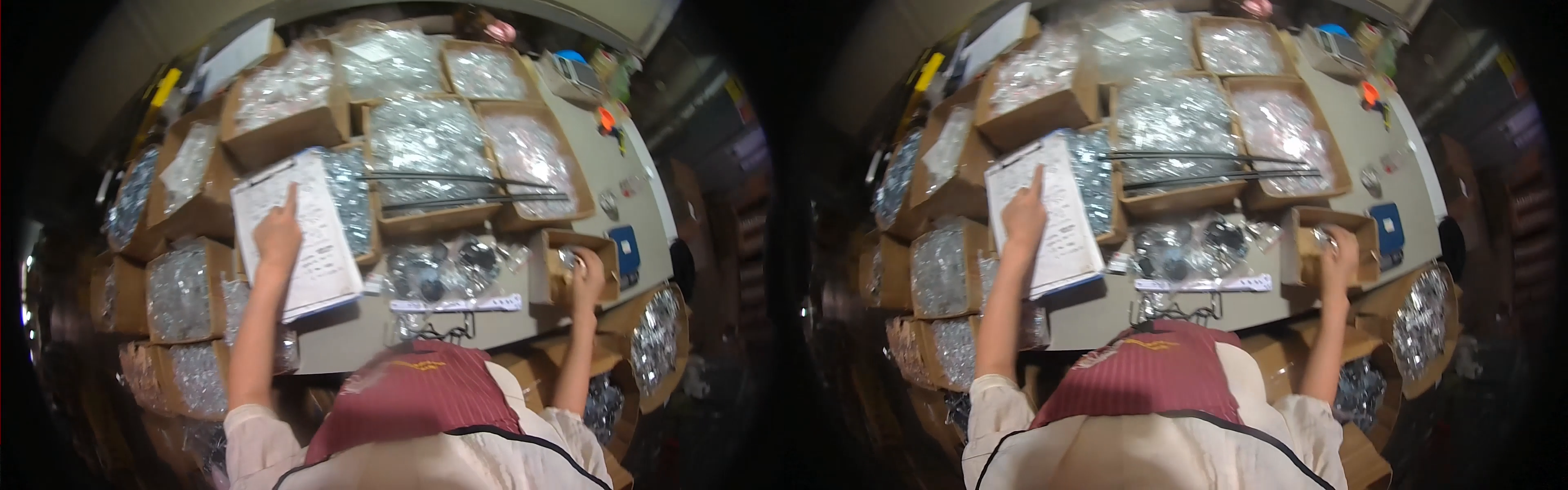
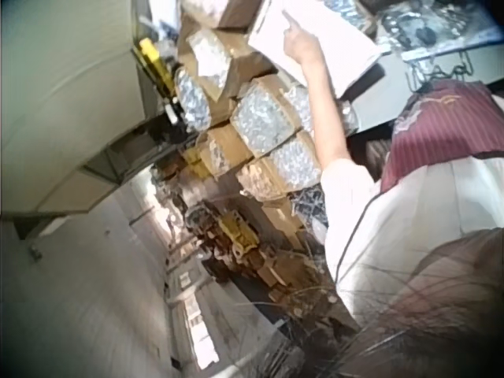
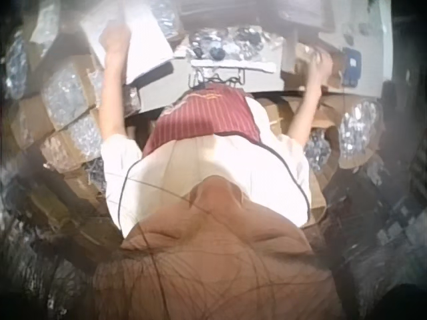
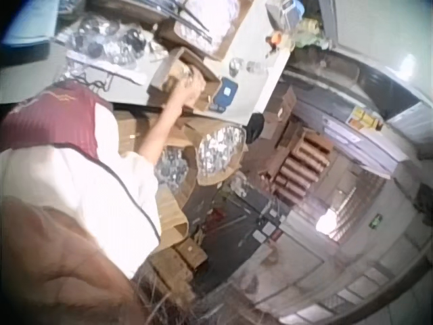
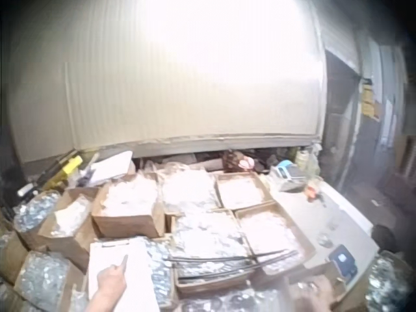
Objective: The person points to items on a clipboard while picking up and checking various small hardware components from boxes on a table.
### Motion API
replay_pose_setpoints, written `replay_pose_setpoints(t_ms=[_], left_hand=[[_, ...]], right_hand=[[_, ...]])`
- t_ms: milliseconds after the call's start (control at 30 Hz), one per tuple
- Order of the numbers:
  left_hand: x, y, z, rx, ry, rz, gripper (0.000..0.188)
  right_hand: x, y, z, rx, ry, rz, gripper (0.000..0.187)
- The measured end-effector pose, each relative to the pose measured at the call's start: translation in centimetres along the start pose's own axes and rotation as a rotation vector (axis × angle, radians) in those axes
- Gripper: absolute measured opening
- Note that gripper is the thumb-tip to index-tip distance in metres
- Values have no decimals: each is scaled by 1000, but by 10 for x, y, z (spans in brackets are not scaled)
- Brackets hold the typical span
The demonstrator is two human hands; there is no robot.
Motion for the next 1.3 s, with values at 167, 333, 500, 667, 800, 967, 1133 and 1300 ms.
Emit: replay_pose_setpoints(t_ms=[167, 333, 500, 667, 800, 967, 1133, 1300], left_hand=[[-2, -3, 0, -21, 10, -35, 65], [0, -9, -7, -73, -9, -68, 64], [-2, -7, -5, -72, -18, -80, 62], [-4, -8, -6, -62, -40, -61, 60], [-4, -7, -4, -84, -59, -60, 60], [-2, -9, -4, -94, -55, -77, 59], [-1, -8, -6, -95, -46, -84, 58], [-5, -6, -4, -75, -40, -117, 59]], right_hand=[[7, 54, 100, 367, -180, 395, 23], [-39, 126, 128, 53, -333, 706, 78], [-4, 132, 103, 227, -202, 779, 82], [28, 89, 70, 45, 103, 538, 48], [23, 67, 89, 109, -160, 215, 32], [1, 60, 130, 388, -285, 246, 20], [-43, 121, 123, 299, -306, 581, 26], [-41, 131, 117, 58, -414, 595, 27]])
Point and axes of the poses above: each hand's wrist, its own x-axis towards the middle knuckle, its own y-axis out of the palm, z = x × y, the point moved 5 cm from there along x, towards the middle knuckle
